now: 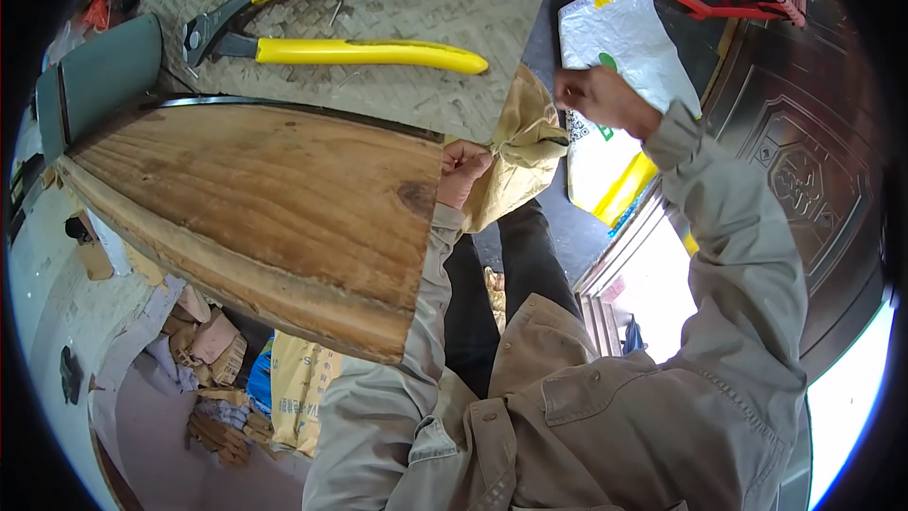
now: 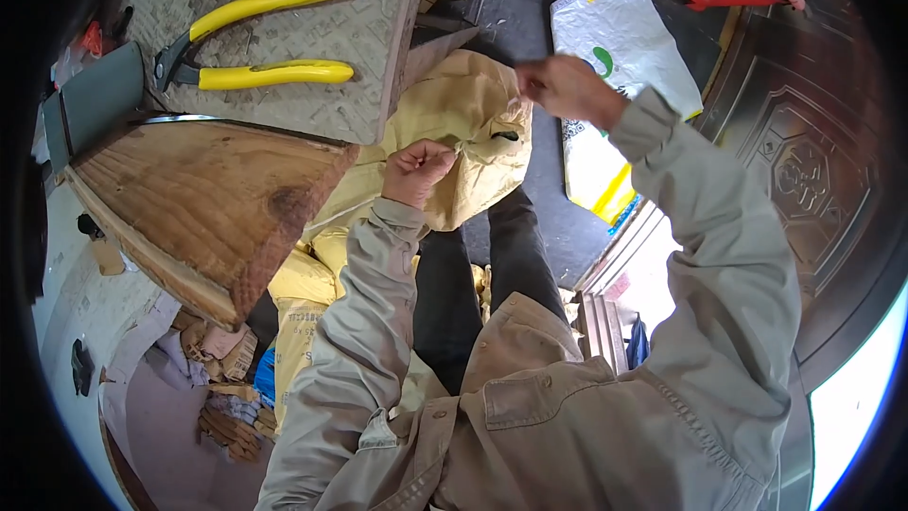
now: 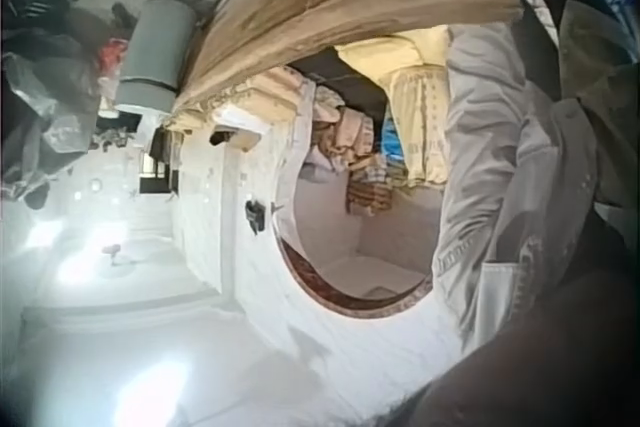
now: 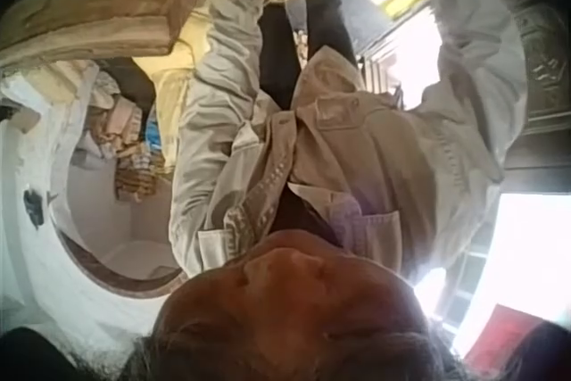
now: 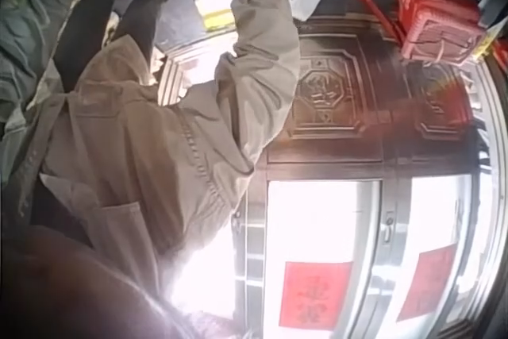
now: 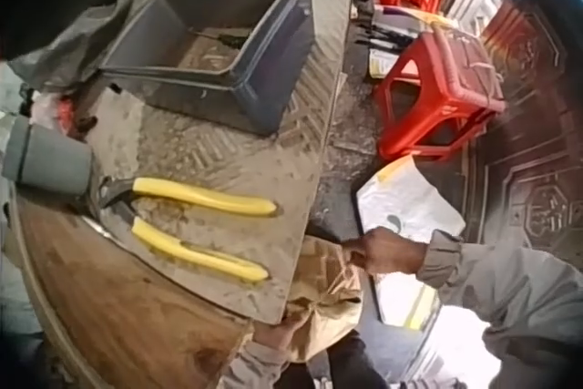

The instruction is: The person is packaging items into large yellow sacks, tying them closed with cord, and organizing them on the production floor.

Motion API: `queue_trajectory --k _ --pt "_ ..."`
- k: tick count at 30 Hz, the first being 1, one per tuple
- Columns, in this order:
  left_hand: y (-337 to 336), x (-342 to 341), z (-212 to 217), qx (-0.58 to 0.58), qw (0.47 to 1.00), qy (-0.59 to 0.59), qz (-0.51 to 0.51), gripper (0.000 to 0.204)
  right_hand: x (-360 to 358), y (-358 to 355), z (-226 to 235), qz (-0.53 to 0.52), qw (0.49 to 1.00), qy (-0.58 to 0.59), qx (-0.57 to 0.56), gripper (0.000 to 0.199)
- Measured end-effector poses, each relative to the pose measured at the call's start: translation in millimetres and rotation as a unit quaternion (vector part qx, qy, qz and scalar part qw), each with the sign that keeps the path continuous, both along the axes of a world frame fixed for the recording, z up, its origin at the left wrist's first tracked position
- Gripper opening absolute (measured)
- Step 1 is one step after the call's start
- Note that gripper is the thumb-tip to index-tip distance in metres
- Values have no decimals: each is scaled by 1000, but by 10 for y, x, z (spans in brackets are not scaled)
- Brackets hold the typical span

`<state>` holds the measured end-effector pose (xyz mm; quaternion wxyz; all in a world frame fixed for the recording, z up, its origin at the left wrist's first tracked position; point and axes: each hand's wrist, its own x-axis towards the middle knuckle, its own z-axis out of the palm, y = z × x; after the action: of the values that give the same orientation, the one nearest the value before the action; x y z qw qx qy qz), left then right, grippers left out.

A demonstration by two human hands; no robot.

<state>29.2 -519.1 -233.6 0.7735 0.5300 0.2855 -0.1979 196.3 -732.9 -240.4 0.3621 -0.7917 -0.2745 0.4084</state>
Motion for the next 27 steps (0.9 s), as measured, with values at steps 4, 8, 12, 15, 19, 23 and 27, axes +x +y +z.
queue_trajectory --k 4,8,12,15,19,23,27 --pt "106 4 -25 5 999 13 -36 17 -181 42 6 -119 992 35 39 8" --pt "266 479 250 -23 969 173 -175 36 82 550 158 22 931 -363 25 16" --pt "364 738 215 -43 901 285 -323 56 -301 746 377 -13 834 -548 59 11" --pt "404 771 91 -22 881 278 -383 63 -714 841 612 -118 849 -514 8 6" --pt "663 729 -333 -129 895 242 -351 58 -974 1208 941 -205 868 -436 -121 6" --pt "610 855 -365 -330 856 186 -352 36 -1460 1517 815 -342 844 -387 -143 6" --pt "414 862 76 -44 819 18 -572 18 -1932 1655 862 -502 806 -240 -202 7"
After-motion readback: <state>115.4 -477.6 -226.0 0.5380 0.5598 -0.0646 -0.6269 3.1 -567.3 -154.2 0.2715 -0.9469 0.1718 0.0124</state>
